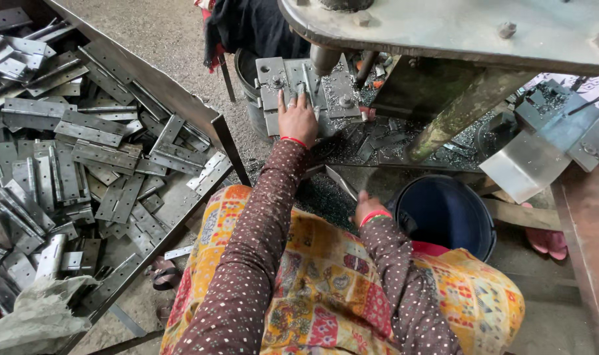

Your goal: The person sits on the floor and repeatedly picks up metal plates from a bin, places them under a drill press, and operates the machine using a lever. The person handles the plates one at a time and returns them to the bin after processing.

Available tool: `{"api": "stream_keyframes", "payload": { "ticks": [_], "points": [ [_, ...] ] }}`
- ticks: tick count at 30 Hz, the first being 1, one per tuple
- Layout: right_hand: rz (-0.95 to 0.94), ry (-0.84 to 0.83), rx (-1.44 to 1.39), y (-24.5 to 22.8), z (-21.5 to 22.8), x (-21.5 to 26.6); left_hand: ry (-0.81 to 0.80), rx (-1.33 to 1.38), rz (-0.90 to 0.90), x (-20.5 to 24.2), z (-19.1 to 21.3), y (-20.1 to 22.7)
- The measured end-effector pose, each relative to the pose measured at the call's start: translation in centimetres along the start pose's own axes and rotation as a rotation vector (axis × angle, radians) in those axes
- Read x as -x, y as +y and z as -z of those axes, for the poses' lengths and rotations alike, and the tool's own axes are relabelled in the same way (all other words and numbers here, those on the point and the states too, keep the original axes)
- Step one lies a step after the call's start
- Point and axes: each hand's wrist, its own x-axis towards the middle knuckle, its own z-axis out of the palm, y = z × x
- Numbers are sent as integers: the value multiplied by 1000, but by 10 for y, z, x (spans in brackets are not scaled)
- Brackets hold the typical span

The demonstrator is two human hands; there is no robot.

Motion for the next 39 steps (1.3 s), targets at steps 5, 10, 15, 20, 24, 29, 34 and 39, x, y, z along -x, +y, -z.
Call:
{"api": "stream_keyframes", "payload": {
  "ticks": [5,10,15,20,24,29,34,39],
  "points": [
    [25,-36,-17,15,-46,-1,79,-67,-52,18,-3,0],
    [62,14,43,8,-12,-8,180,19,-72,21,-6,-4],
    [38,97,116,-2,24,-11,153,39,-72,21,-18,-1],
    [-21,-182,-59,6,-14,-5,165,35,-87,22,-19,-10],
    [102,20,-106,17,-36,-1,224,6,-91,16,-12,-4],
    [109,40,46,11,2,4,85,-9,-90,15,-1,-9],
    [157,138,89,5,25,1,12,-20,-45,-5,5,-16],
    [39,-108,28,10,-39,-7,101,-11,-78,-15,-3,-25]
  ]
}}
